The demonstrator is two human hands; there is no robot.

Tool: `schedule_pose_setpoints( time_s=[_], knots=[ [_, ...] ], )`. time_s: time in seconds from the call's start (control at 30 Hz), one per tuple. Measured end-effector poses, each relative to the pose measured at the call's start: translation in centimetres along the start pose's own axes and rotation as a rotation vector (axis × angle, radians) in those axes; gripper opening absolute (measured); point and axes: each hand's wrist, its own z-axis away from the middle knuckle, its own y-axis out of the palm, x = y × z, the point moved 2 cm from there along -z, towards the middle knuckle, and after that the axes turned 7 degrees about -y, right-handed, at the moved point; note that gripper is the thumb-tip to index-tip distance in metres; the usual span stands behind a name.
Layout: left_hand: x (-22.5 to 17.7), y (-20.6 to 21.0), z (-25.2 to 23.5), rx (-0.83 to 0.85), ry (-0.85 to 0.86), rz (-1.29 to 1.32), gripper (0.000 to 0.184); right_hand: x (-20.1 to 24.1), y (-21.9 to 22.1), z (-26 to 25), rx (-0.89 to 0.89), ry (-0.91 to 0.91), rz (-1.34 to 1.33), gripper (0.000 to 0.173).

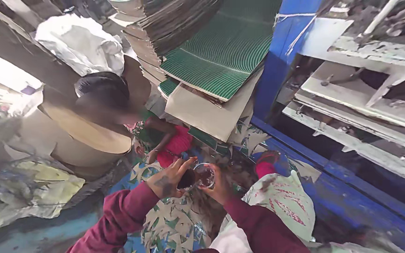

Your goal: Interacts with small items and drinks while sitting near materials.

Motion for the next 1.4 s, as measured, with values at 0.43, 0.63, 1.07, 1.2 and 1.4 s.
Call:
schedule_pose_setpoints(
  time_s=[0.43, 0.63, 1.07, 1.2, 1.4],
  knots=[
    [-3.0, -1.5, -1.4, 0.288, -0.239, -0.121, 0.118, 0.2, 0.2, -0.1, -0.021, -0.053, -0.017, 0.089],
    [-3.6, -1.8, -1.8, 0.312, -0.265, -0.146, 0.118, 0.4, -0.2, -0.2, -0.032, -0.053, -0.027, 0.089],
    [-4.3, -2.3, -2.1, 0.330, -0.314, -0.166, 0.120, 0.4, -0.4, 0.0, -0.051, -0.055, -0.060, 0.089],
    [-3.6, -1.9, -1.7, 0.275, -0.272, -0.132, 0.119, 0.5, -0.7, 0.1, -0.070, -0.086, -0.051, 0.090],
    [1.9, 0.4, -0.2, -0.091, 0.055, 0.211, 0.124, 0.9, -1.6, 0.2, -0.090, -0.051, -0.056, 0.090]
  ],
)
